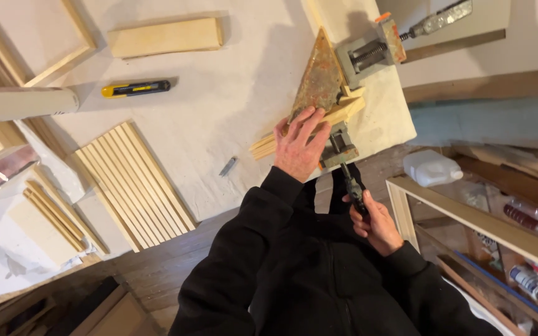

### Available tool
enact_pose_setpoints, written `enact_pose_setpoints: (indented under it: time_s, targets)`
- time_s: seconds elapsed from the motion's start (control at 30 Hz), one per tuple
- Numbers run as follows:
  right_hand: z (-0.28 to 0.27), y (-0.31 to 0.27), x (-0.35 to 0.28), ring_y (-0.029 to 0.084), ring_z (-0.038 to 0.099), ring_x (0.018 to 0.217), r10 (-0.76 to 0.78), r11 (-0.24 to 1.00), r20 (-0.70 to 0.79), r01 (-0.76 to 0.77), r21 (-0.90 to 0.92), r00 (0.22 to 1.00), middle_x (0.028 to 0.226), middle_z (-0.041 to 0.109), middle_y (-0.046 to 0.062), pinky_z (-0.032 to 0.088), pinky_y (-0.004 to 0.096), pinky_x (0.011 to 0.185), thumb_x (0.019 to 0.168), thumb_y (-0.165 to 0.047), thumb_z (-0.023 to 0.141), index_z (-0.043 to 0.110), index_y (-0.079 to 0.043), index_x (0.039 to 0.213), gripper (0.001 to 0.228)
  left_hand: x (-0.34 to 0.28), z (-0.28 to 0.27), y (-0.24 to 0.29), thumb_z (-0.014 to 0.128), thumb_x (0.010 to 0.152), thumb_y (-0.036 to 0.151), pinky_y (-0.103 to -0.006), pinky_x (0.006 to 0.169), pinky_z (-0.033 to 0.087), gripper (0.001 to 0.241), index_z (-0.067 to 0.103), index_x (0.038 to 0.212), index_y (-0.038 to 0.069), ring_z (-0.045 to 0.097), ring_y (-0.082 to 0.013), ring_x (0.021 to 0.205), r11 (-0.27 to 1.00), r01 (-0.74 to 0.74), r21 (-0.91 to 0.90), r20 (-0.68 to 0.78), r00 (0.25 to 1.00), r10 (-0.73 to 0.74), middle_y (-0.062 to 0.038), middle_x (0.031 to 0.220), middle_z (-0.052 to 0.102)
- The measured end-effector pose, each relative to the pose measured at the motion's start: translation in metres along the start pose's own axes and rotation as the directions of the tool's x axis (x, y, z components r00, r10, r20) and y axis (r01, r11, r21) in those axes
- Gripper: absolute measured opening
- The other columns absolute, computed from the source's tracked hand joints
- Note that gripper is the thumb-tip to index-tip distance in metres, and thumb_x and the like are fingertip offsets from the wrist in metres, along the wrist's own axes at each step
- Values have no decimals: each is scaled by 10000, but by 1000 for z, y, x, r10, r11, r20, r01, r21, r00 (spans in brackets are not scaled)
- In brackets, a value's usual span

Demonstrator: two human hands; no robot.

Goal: The person picks up a wooden picture frame moulding piece, applies wood glue from a bottle along its mitered end, then fits two pieces together in a corner clamp on the workbench, aligning them against the clamp's angled guide. They tighten the clamp, tap the joint with a hammer, release the clamp, and set the joined corner aside before starting the next piece.

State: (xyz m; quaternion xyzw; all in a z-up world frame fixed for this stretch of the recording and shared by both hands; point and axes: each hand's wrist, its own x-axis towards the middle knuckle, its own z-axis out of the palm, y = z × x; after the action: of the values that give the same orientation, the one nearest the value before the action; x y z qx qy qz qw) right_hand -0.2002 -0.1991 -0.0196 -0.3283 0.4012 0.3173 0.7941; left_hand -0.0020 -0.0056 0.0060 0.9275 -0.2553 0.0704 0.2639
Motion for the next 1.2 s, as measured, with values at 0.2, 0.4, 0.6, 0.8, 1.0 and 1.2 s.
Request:
enact_pose_setpoints:
  time_s: [0.2, 0.4, 0.6, 0.8, 1.0, 1.2]
  targets:
    - [-47, -48, 17, 110, 605, 671, -273, -3, 116, 120, -993, 955, 732, 736, 70, 492, 293, 662, 1172, -449, 460, 773, -38, 875, 596, 0, 1, -1, 738, 890, 121, -568, 1084, 396, 271, 708, 1160, 114, 534, -234, 1367, 1000, 6, -15, -6, 1000, -6, -42, 1410, 604]
    - [110, -276, 11, 165, 724, 861, -589, -5, 393, 483, -876, 706, 933, 744, 105, 564, 316, 772, 1078, -139, 643, 714, -17, 1140, 154, 34, -3, 22, 792, 841, 183, -649, 1211, 297, 430, 644, 1244, 162, 434, -280, 1475, 989, 112, -92, 31, 993, -110, -79, 1513, 472]
    - [153, -359, 179, 212, 720, 989, -288, -164, 653, 636, -754, 701, 1123, 752, 137, 567, 349, 853, 1015, -251, 773, 526, 8, 1440, 556, 60, 6, 24, 793, 717, 261, -683, 1209, 219, 722, 595, 1393, 101, 319, -317, 1521, 980, 187, -65, 176, 969, -174, -140, 1608, 366]
    - [174, -359, 206, 159, 743, 911, -160, 296, 530, 552, -779, 833, 1053, 766, 122, 612, 287, 813, 996, -145, 746, 507, 0, 1432, 518, 59, 14, 34, 779, 732, 276, -692, 1241, 200, 699, 612, 1394, 125, 324, -305, 1534, 971, 238, 13, 187, 953, -236, -125, 1630, 362]
    - [167, -363, 206, 152, 752, 888, -81, 385, 520, 508, -771, 850, 1017, 769, 133, 626, 295, 765, 974, -99, 749, 497, 10, 1390, 499, 61, 16, 38, 783, 719, 270, -725, 1226, 203, 670, 636, 1361, 143, 352, -310, 1526, 962, 261, 75, 172, 947, -271, -116, 1612, 383]
    - [166, -363, 213, 166, 750, 864, -67, 390, 507, 490, -779, 859, 1012, 762, 156, 626, 296, 752, 969, -103, 761, 486, 0, 1389, 512, 57, 25, 43, 785, 728, 277, -730, 1224, 213, 657, 649, 1359, 151, 344, -302, 1534, 961, 250, 116, 118, 957, -264, -112, 1613, 400]
